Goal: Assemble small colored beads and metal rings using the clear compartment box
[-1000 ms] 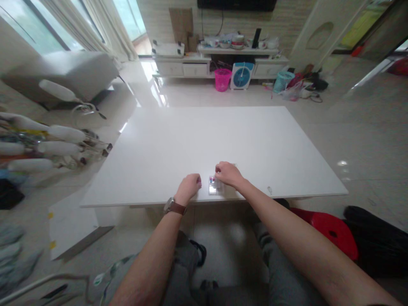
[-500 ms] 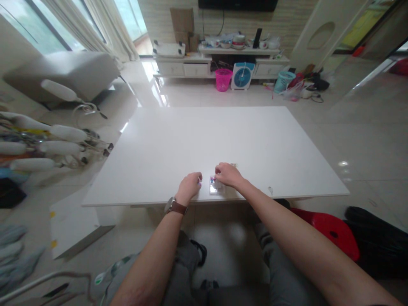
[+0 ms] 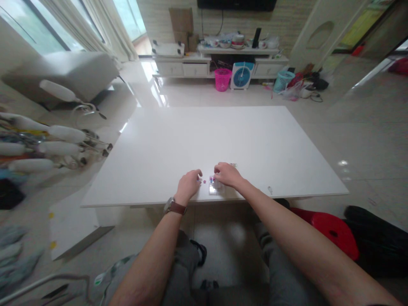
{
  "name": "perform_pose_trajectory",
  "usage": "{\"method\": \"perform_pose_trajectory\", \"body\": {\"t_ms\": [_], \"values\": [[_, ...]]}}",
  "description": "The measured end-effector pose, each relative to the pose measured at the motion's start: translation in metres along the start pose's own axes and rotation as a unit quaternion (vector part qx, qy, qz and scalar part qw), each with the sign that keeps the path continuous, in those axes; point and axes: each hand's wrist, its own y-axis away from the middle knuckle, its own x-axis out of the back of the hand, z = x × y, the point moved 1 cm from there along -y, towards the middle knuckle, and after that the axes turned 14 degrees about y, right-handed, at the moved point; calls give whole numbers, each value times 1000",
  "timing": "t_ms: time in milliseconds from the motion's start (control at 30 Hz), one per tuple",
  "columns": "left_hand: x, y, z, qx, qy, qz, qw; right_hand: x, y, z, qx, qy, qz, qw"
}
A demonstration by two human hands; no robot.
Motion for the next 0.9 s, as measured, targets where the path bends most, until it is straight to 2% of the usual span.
{"method": "perform_pose_trajectory", "body": {"t_ms": [100,200,300,567,767,900], "values": [[3,-3,7,9,135,14,991,2,0,-2,41,-53,42,997],[7,-6,14,28,291,29,956,4,0,-5,106,-117,77,984],[10,-7,18,29,368,37,929,3,0,-7,143,-153,90,974],[4,-8,15,17,448,13,894,3,1,-8,161,-163,105,968],[2,-10,11,4,454,7,891,3,2,-8,167,-166,110,966],[1,-11,11,-12,432,11,902,2,1,-8,165,-159,118,966]]}}
